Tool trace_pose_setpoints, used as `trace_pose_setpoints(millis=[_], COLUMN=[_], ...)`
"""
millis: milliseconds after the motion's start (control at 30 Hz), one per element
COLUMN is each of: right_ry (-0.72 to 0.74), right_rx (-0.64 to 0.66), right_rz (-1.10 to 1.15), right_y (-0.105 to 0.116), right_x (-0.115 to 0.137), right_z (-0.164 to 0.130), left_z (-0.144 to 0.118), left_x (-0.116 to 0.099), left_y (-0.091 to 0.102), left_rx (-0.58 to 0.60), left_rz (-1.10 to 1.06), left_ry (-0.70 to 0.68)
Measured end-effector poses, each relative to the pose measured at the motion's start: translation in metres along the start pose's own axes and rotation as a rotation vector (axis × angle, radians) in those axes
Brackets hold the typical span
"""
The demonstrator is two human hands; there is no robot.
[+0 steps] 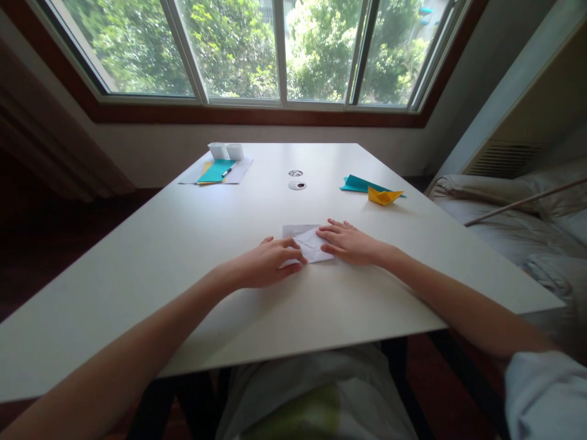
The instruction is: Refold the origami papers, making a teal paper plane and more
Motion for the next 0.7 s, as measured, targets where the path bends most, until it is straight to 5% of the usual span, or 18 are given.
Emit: trace_pose_setpoints(millis=[267, 700], right_ry=[0.095, 0.018], right_rx=[-0.150, -0.076], right_rz=[-0.091, -0.158], right_y=[-0.003, -0.008], right_x=[0.012, 0.004], right_z=[0.000, 0.001], left_z=[0.007, 0.008], left_x=[0.002, 0.001], left_y=[-0.013, -0.015], left_rx=[-0.124, -0.138], left_rz=[0.083, 0.247], left_ry=[0.028, 0.292])
Point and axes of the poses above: each hand's wrist, its own z-axis towards the middle knuckle, its own y-axis out of the back of the hand, x = y × z, the point moved 1 cm from there along z, towards the middle knuckle, and after that the axes turned 5 degrees about -z, right-handed, at the moved point
